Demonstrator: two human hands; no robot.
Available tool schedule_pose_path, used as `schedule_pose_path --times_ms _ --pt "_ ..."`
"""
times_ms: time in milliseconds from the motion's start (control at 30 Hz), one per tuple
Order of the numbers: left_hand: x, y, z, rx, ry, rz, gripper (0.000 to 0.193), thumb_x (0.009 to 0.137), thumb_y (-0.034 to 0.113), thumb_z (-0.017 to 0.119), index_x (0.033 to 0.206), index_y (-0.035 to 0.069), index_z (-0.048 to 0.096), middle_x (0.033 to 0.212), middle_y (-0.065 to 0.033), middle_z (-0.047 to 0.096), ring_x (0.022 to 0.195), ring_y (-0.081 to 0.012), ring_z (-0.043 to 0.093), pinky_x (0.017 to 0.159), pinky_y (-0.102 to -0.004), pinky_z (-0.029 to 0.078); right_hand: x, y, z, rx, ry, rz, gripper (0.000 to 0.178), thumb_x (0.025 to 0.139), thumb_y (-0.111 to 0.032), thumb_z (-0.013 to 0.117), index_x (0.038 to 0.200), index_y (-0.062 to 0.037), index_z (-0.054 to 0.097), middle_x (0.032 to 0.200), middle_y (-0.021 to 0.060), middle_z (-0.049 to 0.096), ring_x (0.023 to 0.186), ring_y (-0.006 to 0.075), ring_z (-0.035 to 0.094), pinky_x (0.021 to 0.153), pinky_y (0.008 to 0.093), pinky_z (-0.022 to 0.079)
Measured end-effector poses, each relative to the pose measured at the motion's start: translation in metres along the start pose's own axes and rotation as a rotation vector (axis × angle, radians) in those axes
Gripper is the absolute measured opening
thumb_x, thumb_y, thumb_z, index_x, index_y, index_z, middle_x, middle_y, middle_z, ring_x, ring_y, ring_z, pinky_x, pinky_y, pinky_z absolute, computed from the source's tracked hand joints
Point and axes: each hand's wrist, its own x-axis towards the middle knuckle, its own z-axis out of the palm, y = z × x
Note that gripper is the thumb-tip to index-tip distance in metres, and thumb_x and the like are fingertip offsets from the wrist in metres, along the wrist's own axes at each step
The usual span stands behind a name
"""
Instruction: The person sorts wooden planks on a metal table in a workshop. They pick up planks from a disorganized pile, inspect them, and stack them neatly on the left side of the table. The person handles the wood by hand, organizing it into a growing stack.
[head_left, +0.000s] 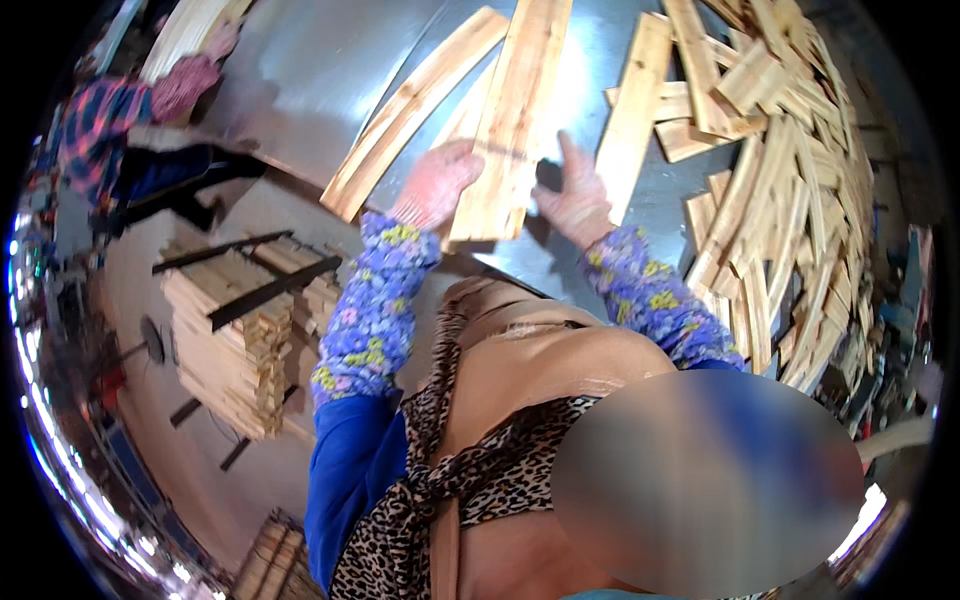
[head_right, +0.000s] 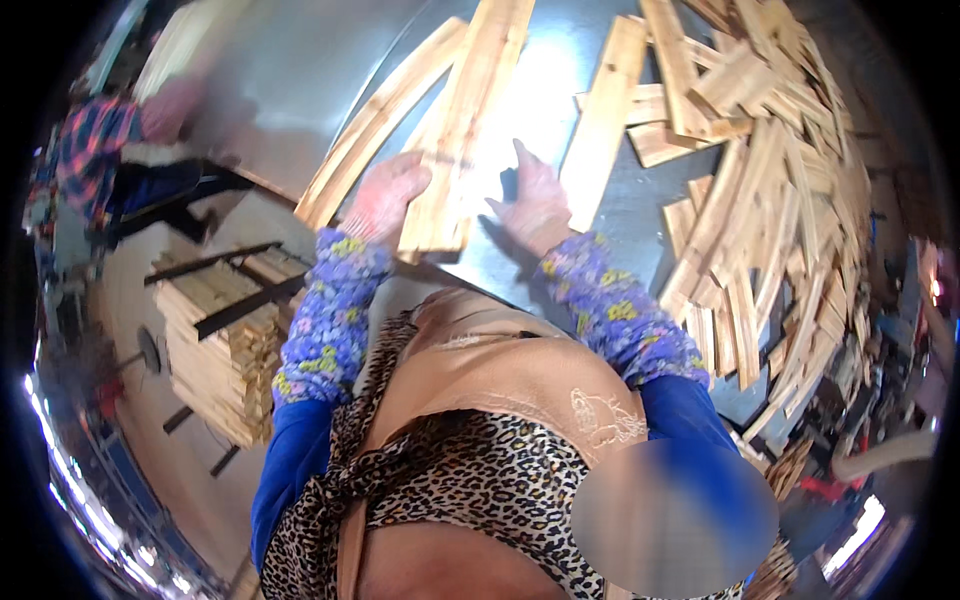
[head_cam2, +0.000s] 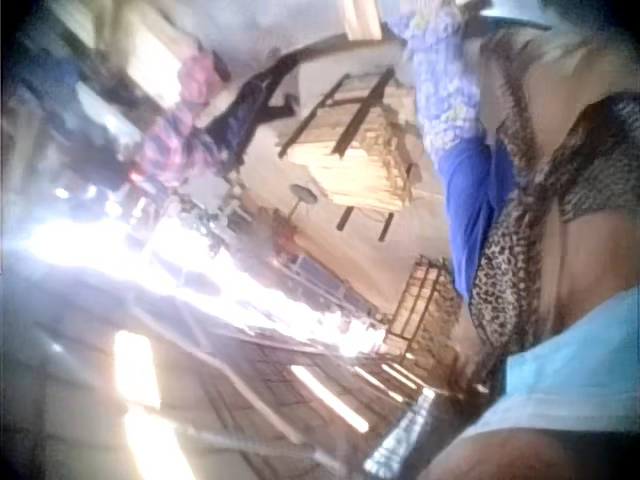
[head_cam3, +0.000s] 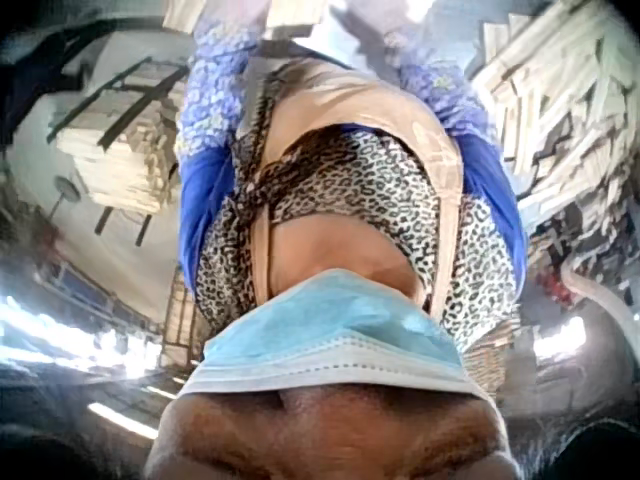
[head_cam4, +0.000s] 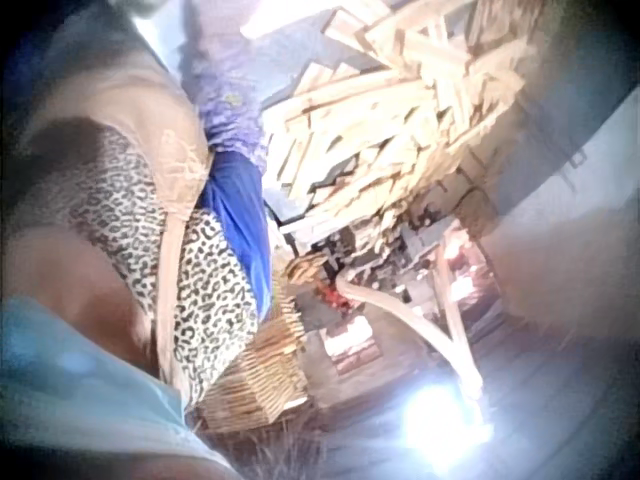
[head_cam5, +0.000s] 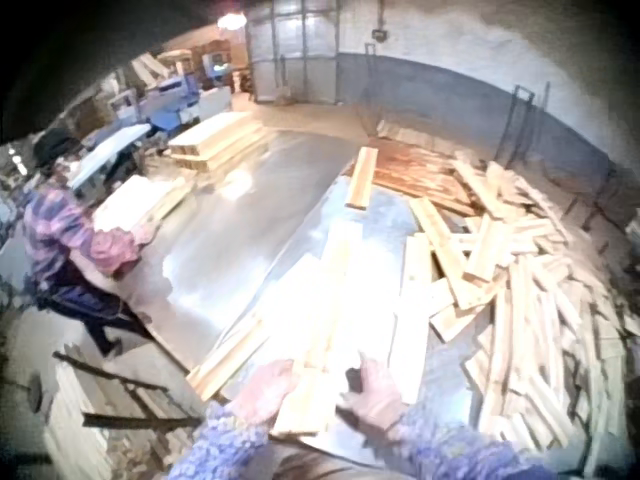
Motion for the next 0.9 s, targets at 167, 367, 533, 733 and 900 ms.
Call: schedule_pose_path --times_ms 167,367,533,733,900 --pt "-0.007 0.016 0.045 0.055 -0.429 -0.095 0.042 0.101 0.016 0.069 0.138 -0.005 0.071 0.122 -0.0097 0.078 0.110 -0.0175 0.073 0.102 -0.0352 0.057 0.057 0.101 -0.130 -0.572 0.406 -0.377 0.070 0.084 -0.030 0.079 0.151 -0.0230 0.060 0.153 0.0140 0.058 0.145 0.0421 0.051 0.120 0.0568 0.041" --pt "0.052 0.001 0.163 -0.385 -0.423 -0.350 0.049 0.104 0.025 0.069 0.142 -0.006 0.063 0.126 -0.0164 0.073 0.113 -0.0267 0.070 0.100 -0.0377 0.057 -0.092 0.201 -0.271 -0.728 0.221 0.135 0.040 0.085 -0.034 0.081 0.123 -0.0231 0.077 0.119 0.0092 0.078 0.116 0.0342 0.069 0.101 0.0522 0.053" --pt "0.145 -0.039 0.196 0.700 0.060 0.256 0.095 0.095 0.041 0.078 0.160 -0.016 0.039 0.160 -0.0326 0.052 0.145 -0.0434 0.055 0.124 -0.0453 0.042 -0.288 0.242 -0.297 -0.266 0.758 0.973 0.062 0.097 -0.057 0.071 0.132 -0.0061 0.073 0.123 0.0248 0.077 0.115 0.0431 0.072 0.103 0.0484 0.055" --pt "0.141 -0.081 0.284 1.020 0.220 0.238 0.106 0.086 0.054 0.085 0.162 -0.007 0.042 0.159 -0.0332 0.053 0.142 -0.0446 0.056 0.122 -0.0463 0.045 -0.569 0.266 -0.285 0.290 1.292 1.606 0.067 0.101 -0.055 0.067 0.140 -0.0006 0.069 0.133 0.0259 0.075 0.128 0.0426 0.069 0.112 0.0465 0.051" --pt "0.120 -0.083 0.361 1.170 0.579 -0.043 0.107 0.082 0.051 0.090 0.162 -0.003 0.043 0.155 -0.0309 0.057 0.134 -0.0451 0.063 0.116 -0.0501 0.051 -0.705 0.430 -0.251 0.260 1.157 1.889 0.058 0.106 -0.050 0.058 0.135 -0.0016 0.073 0.136 0.0266 0.073 0.131 0.0448 0.067 0.113 0.0480 0.051"
